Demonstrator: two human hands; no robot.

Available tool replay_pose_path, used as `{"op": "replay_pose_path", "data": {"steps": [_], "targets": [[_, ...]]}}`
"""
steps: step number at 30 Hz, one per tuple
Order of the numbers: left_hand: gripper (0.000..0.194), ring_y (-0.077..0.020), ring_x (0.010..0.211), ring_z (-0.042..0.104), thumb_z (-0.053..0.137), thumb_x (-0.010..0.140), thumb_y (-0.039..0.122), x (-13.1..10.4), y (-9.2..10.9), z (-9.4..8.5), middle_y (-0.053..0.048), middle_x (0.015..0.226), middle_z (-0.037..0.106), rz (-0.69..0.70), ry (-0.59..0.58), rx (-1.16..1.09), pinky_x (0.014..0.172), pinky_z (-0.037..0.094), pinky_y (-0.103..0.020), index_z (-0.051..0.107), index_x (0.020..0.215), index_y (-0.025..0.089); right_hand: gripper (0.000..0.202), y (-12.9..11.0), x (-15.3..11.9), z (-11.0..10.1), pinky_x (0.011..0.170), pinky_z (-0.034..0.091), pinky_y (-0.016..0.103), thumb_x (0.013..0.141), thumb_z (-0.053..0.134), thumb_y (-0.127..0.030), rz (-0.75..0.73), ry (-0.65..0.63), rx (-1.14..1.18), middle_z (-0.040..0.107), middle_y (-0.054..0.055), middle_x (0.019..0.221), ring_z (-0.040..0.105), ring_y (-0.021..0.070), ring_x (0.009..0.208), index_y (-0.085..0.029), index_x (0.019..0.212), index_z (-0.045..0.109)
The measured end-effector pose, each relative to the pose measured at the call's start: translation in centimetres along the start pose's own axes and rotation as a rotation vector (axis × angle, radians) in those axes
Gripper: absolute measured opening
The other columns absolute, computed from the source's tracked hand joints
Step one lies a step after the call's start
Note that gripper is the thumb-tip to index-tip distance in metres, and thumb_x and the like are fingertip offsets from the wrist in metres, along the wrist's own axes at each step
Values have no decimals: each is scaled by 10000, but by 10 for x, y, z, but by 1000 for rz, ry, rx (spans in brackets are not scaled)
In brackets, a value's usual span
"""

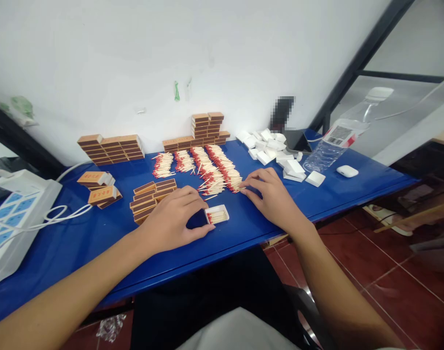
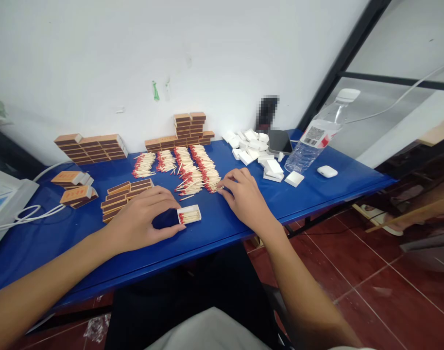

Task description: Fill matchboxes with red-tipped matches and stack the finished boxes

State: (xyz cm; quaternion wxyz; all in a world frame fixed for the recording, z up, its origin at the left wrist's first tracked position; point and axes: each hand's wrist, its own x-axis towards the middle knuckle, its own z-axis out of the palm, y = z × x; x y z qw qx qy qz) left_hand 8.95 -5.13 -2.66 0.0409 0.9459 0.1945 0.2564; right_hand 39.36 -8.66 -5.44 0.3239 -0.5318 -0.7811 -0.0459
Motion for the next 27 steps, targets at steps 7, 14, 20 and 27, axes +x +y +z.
{"op": "replay_pose_path", "data": {"steps": [7,14,20,27], "targets": [[270,-290,1075,701,757,985,429,-1,-1,1,-91,1016,775,10,3,0,937,615,-454,727,1090,182,107,5,-1,-6,973,534,557,1028,655,-216,12,-13,-8,686,117,1102,568,325,1057,-246,1046,757],[279,-292,1077,696,754,985,426,0,0,1,-101,1029,776,5,-2,-12,935,612,-465,735,1097,172,22,5,-2,-8,967,529,540,1014,690,-229,36,-40,2,682,105,1085,566,317,1032,-244,1006,704],[292,-294,1073,693,751,988,423,-1,-1,0,-107,1016,774,15,-4,-5,936,614,-469,738,1097,153,19,5,-3,-8,985,517,524,1026,674,-238,34,-75,5,680,108,1107,564,313,1042,-243,1020,691],[299,-290,1067,692,753,987,434,0,-1,0,-102,1018,773,21,-4,-1,928,611,-460,734,1086,152,70,1,-2,-11,964,497,494,1040,650,-230,49,-105,0,682,106,1099,557,313,1050,-236,970,639]]}}
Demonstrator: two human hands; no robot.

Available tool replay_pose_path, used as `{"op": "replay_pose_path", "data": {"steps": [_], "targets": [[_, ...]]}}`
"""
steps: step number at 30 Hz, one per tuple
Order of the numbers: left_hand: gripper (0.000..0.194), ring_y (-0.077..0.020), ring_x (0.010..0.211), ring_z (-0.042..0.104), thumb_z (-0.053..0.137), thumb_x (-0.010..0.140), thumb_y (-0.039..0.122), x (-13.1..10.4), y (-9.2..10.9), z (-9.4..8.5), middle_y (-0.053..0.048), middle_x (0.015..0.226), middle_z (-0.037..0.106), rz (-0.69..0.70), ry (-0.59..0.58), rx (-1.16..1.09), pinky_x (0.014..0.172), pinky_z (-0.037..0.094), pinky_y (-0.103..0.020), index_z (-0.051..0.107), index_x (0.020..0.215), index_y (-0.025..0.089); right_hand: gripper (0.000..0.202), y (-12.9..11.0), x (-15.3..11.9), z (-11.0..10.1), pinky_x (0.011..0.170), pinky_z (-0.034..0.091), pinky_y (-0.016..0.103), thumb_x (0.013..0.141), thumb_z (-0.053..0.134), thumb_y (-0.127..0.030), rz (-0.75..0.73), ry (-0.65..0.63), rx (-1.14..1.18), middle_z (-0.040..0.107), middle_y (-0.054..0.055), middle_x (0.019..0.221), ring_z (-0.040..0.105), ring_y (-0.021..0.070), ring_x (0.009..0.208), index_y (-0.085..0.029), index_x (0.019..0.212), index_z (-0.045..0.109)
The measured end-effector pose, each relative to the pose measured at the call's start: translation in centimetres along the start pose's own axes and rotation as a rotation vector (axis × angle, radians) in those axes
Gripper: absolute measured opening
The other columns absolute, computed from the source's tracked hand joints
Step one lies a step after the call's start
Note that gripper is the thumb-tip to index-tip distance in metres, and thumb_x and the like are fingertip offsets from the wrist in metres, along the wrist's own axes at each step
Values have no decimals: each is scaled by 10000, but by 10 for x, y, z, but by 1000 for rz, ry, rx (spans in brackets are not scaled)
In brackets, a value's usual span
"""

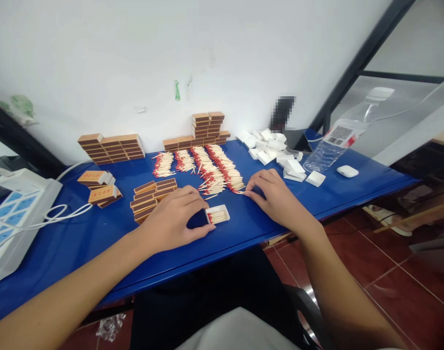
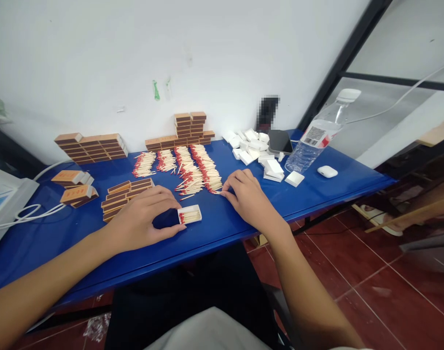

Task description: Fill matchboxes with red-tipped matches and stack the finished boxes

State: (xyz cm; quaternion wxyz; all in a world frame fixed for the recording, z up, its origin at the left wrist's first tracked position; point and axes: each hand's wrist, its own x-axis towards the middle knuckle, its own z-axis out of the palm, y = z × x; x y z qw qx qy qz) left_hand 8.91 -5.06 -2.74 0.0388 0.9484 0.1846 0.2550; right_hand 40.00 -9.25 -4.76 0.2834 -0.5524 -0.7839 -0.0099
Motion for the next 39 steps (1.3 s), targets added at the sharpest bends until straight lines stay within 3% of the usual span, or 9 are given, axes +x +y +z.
{"op": "replay_pose_path", "data": {"steps": [8,20,31,39], "targets": [[284,-293,1071,694,746,993,434,-1,-1,1,-97,1013,768,3,3,4,935,605,-448,726,1093,169,51,-14,1,0,966,491,499,1029,655,-204,-12,-15,-21,686,109,1106,558,312,1045,-230,986,647],[286,-286,1062,695,748,992,428,0,0,0,-101,1011,771,4,14,-7,923,614,-451,735,1092,160,37,-9,1,3,950,508,497,1035,661,-217,-19,-9,-28,691,113,1106,563,313,1047,-222,1008,685],[278,-284,1071,697,747,992,428,0,1,0,-96,1024,777,-6,9,7,928,613,-450,729,1093,169,103,-11,1,0,955,494,503,1066,603,-207,-2,-54,8,681,109,1100,552,309,1040,-231,967,621],[273,-279,1070,700,782,965,413,1,1,-1,-79,999,784,-31,42,60,933,602,-452,733,1077,168,53,-45,1,-7,990,496,495,1071,634,-237,-71,22,127,681,101,1103,567,297,1065,-232,1018,629]]}}
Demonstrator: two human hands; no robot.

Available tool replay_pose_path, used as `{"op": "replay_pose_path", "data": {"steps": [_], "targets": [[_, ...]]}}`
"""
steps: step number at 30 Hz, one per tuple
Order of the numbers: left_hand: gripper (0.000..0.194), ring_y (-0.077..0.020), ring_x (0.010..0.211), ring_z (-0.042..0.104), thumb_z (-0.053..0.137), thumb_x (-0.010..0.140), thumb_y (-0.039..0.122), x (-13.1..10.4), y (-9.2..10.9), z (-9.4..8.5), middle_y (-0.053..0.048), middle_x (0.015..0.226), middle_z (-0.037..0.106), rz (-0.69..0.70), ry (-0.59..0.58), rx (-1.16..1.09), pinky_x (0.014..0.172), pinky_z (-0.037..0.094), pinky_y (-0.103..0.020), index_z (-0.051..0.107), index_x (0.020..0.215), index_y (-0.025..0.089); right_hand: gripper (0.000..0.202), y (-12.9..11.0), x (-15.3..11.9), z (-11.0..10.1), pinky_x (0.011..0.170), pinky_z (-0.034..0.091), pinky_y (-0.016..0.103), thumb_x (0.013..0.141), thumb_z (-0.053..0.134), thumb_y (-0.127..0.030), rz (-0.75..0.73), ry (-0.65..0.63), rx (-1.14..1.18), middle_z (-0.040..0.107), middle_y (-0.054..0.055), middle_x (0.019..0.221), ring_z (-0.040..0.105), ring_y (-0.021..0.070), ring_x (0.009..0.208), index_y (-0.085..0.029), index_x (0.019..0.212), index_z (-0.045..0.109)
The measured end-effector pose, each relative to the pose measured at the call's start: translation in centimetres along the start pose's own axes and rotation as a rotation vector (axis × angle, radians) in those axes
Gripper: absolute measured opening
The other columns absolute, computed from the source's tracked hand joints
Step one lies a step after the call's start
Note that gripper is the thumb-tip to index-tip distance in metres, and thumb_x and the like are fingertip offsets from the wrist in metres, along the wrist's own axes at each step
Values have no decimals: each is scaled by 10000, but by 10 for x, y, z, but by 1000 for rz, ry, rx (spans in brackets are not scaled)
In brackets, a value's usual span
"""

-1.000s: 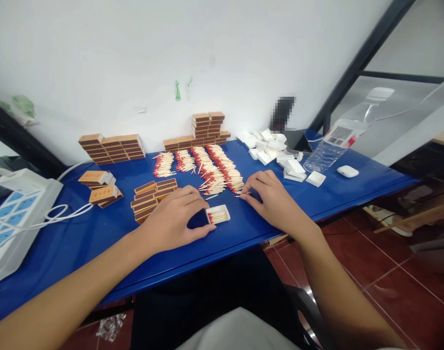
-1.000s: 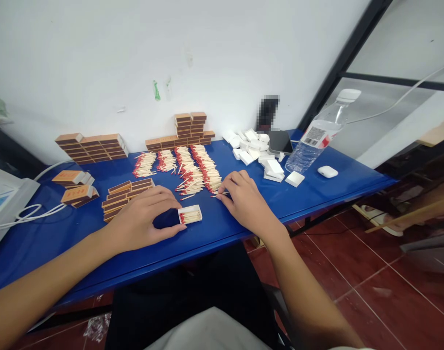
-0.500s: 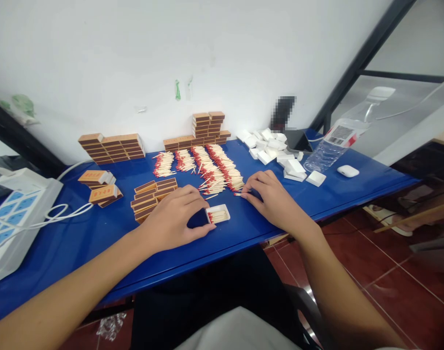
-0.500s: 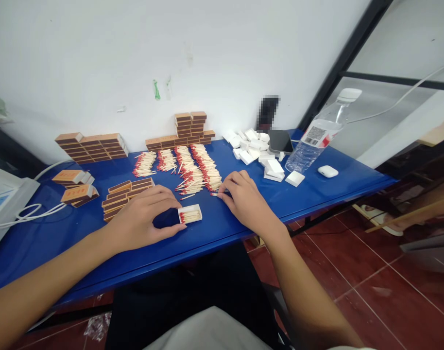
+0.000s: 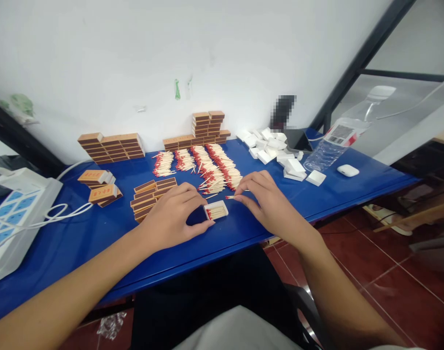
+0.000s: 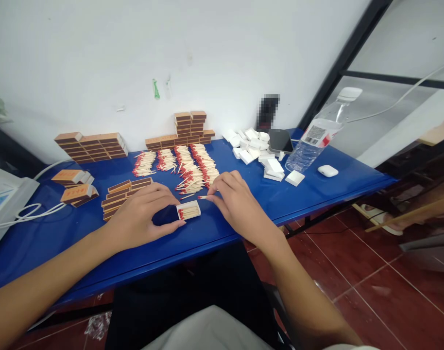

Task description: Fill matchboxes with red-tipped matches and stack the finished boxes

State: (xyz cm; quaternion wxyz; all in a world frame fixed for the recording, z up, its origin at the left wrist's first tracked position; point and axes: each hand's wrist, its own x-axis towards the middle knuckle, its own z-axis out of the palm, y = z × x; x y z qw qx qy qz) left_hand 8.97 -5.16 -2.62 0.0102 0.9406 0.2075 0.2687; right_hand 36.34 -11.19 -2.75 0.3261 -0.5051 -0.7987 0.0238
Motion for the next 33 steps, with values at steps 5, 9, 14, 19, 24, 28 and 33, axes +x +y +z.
{"op": "replay_pose_path", "data": {"steps": [5,9,14,19,24,28,33], "targets": [[274,-280,1073,697,780,966,411,0,0,0,-82,1008,778,1,-5,-2,933,599,-452,726,1079,167,68,-24,1,7,1010,504,505,1077,619,-229,-32,-38,41,690,104,1113,580,307,1123,-238,1014,641],[261,-287,1075,696,760,978,425,0,0,0,-84,998,770,8,-4,-21,922,602,-450,720,1059,181,92,-28,1,11,1011,508,512,1080,601,-219,-50,-48,17,690,111,1126,586,314,1149,-248,1018,661],[259,-289,1074,699,764,976,422,0,0,0,-84,997,772,14,-2,-38,912,604,-449,721,1065,183,96,-29,0,11,998,516,506,1084,598,-226,-51,-56,-8,693,116,1138,591,318,1150,-248,1026,672],[253,-288,1073,699,765,975,414,0,0,0,-88,1004,773,18,-1,-28,922,602,-448,720,1051,177,125,-36,-2,12,1002,516,506,1099,568,-233,-72,-80,-26,684,127,1197,585,313,1162,-237,1048,682],[250,-283,1073,697,779,966,388,0,0,0,-84,1004,771,31,10,-22,925,602,-443,713,1067,169,156,-32,-3,12,1035,507,508,1101,575,-258,-106,-86,-14,681,131,1242,573,312,1218,-230,1039,715],[265,-283,1081,695,761,981,417,-1,0,0,-85,1013,773,17,4,-10,931,601,-444,715,1086,178,120,-5,-2,0,1032,500,529,1071,625,-277,-58,25,-45,696,115,1193,595,322,1152,-263,1049,743],[271,-285,1082,703,762,982,423,-1,0,0,-88,1006,777,11,-11,-10,930,605,-447,720,1083,175,130,38,-5,-10,1026,498,569,1037,660,-282,41,75,-165,684,122,1132,582,339,1097,-245,1106,764]]}}
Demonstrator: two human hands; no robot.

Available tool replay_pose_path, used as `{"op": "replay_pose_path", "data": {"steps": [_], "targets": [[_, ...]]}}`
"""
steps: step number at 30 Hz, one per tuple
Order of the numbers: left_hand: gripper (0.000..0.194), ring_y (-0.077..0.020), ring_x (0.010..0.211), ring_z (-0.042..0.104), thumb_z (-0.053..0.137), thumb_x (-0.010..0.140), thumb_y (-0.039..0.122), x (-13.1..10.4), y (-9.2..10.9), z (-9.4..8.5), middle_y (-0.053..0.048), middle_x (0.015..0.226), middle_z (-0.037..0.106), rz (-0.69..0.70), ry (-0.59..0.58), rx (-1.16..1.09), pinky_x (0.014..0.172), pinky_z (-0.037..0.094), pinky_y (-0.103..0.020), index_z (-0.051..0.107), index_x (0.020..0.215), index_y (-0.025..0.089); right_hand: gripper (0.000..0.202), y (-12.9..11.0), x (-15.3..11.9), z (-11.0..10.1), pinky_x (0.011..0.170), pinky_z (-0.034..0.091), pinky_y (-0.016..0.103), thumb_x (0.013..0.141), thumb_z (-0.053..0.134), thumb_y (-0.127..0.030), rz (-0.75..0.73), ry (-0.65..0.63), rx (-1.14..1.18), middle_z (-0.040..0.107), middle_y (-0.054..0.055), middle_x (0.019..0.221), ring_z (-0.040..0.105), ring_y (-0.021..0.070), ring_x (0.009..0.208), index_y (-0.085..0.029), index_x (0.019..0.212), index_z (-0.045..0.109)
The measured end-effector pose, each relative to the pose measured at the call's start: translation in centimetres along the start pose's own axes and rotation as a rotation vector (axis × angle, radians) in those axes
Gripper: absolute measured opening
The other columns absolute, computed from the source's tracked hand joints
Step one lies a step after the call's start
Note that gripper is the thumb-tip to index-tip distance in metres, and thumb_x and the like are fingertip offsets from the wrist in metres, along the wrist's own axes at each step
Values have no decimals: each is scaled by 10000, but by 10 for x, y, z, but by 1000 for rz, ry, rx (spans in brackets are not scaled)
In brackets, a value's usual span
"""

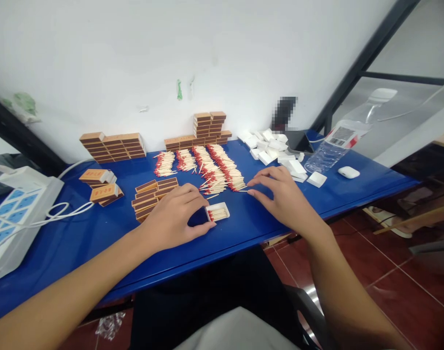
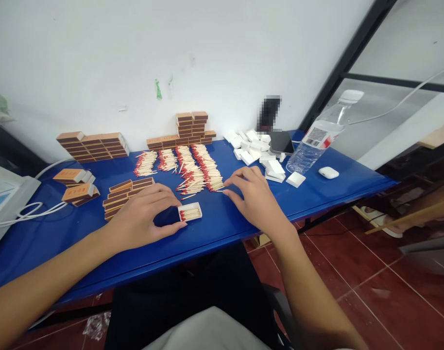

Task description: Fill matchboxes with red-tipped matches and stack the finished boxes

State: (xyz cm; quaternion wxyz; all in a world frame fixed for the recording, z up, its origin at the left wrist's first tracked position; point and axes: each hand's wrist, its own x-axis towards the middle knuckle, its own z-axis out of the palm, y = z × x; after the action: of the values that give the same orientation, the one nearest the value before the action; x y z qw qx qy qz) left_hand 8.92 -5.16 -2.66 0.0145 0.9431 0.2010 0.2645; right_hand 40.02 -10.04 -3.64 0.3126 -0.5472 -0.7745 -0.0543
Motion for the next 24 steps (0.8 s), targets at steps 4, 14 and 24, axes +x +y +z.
{"op": "replay_pose_path", "data": {"steps": [4,14,24], "targets": [[261,-289,1092,705,769,976,421,0,0,0,-85,1020,783,-12,0,-10,944,604,-451,729,1095,192,177,13,-2,8,1036,503,599,1039,644,-292,14,-38,-2,682,127,1167,575,342,1107,-254,1143,782],[284,-294,1090,697,761,982,425,0,0,0,-96,1020,782,0,-9,-14,939,616,-470,730,1101,169,151,13,0,11,1049,517,571,1040,639,-253,1,-72,45,679,118,1178,580,325,1116,-264,1091,781],[267,-293,1092,700,767,976,427,0,0,0,-94,1020,783,-13,-12,-26,945,607,-460,737,1091,188,97,7,1,8,993,523,554,1038,659,-281,6,-110,87,695,113,1124,573,322,1074,-257,990,741]]}}
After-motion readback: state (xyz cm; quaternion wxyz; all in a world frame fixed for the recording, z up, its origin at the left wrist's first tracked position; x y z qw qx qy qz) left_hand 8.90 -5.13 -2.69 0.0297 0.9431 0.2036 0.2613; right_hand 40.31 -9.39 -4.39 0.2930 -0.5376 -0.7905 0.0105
